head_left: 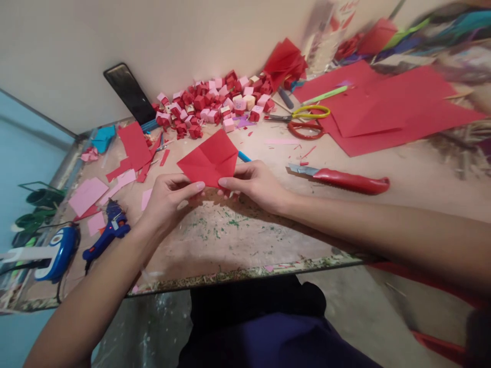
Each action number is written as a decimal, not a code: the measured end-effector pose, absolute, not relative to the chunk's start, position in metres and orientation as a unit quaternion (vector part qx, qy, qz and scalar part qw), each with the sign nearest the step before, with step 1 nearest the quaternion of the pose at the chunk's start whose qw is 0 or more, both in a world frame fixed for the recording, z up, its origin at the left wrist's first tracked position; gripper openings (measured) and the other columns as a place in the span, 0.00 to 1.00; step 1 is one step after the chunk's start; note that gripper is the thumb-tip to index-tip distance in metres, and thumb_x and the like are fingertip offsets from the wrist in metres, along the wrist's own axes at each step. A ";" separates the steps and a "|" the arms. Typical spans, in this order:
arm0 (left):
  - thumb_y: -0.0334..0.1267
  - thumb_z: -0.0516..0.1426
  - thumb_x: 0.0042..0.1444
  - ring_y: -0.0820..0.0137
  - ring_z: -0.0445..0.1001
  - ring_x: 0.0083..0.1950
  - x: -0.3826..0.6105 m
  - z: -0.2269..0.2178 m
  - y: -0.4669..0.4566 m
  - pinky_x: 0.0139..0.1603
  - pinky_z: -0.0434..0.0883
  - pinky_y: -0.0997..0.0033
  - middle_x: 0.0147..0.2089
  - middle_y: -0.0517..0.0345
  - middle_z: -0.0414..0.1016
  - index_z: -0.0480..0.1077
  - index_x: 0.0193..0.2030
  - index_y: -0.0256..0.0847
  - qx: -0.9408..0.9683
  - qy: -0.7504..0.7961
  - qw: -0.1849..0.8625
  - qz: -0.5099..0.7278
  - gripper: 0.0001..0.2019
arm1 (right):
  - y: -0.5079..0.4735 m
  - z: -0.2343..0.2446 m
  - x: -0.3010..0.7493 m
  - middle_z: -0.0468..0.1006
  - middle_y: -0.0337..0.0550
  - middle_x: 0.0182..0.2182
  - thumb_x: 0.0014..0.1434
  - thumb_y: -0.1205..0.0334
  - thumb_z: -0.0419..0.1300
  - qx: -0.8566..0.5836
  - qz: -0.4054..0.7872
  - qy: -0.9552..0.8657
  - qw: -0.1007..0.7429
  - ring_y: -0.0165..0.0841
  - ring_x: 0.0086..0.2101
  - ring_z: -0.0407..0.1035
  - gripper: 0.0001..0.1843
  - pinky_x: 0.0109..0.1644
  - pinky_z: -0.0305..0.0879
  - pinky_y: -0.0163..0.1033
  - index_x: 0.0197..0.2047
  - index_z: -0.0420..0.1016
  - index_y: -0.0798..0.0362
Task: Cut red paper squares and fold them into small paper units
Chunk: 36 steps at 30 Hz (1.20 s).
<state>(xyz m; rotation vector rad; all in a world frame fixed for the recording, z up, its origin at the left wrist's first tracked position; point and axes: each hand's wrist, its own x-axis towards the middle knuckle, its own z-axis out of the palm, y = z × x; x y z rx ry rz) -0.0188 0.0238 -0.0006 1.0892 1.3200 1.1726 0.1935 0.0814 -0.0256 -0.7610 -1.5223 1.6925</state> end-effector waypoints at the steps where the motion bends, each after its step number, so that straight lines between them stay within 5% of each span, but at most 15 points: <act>1: 0.40 0.75 0.51 0.73 0.73 0.29 -0.019 -0.001 0.024 0.30 0.71 0.76 0.26 0.58 0.76 0.80 0.26 0.39 0.461 0.544 0.498 0.494 0.12 | 0.082 -0.025 0.194 0.84 0.46 0.31 0.61 0.57 0.72 -0.292 0.659 -0.598 0.350 0.31 0.30 0.74 0.12 0.32 0.68 0.37 0.35 0.85 0.59; 8: 0.44 0.75 0.52 0.68 0.80 0.36 -0.013 -0.008 0.022 0.37 0.76 0.71 0.39 0.50 0.86 0.86 0.40 0.39 0.490 0.523 0.488 0.499 0.13 | 0.080 -0.024 0.193 0.83 0.44 0.29 0.60 0.54 0.73 -0.293 0.659 -0.611 0.328 0.31 0.28 0.73 0.14 0.31 0.69 0.37 0.32 0.83 0.58; 19: 0.43 0.76 0.49 0.70 0.77 0.30 -0.003 0.001 0.019 0.30 0.74 0.73 0.32 0.51 0.85 0.86 0.30 0.38 0.493 0.553 0.455 0.494 0.11 | 0.082 -0.030 0.194 0.83 0.43 0.29 0.58 0.53 0.74 -0.310 0.655 -0.591 0.354 0.30 0.28 0.72 0.15 0.31 0.70 0.35 0.32 0.86 0.58; 36: 0.45 0.77 0.49 0.72 0.76 0.30 -0.006 -0.005 0.018 0.32 0.73 0.75 0.29 0.54 0.82 0.85 0.30 0.39 0.449 0.542 0.503 0.502 0.13 | 0.079 -0.028 0.194 0.85 0.43 0.30 0.56 0.55 0.75 -0.318 0.663 -0.579 0.353 0.30 0.29 0.72 0.13 0.34 0.70 0.37 0.31 0.86 0.57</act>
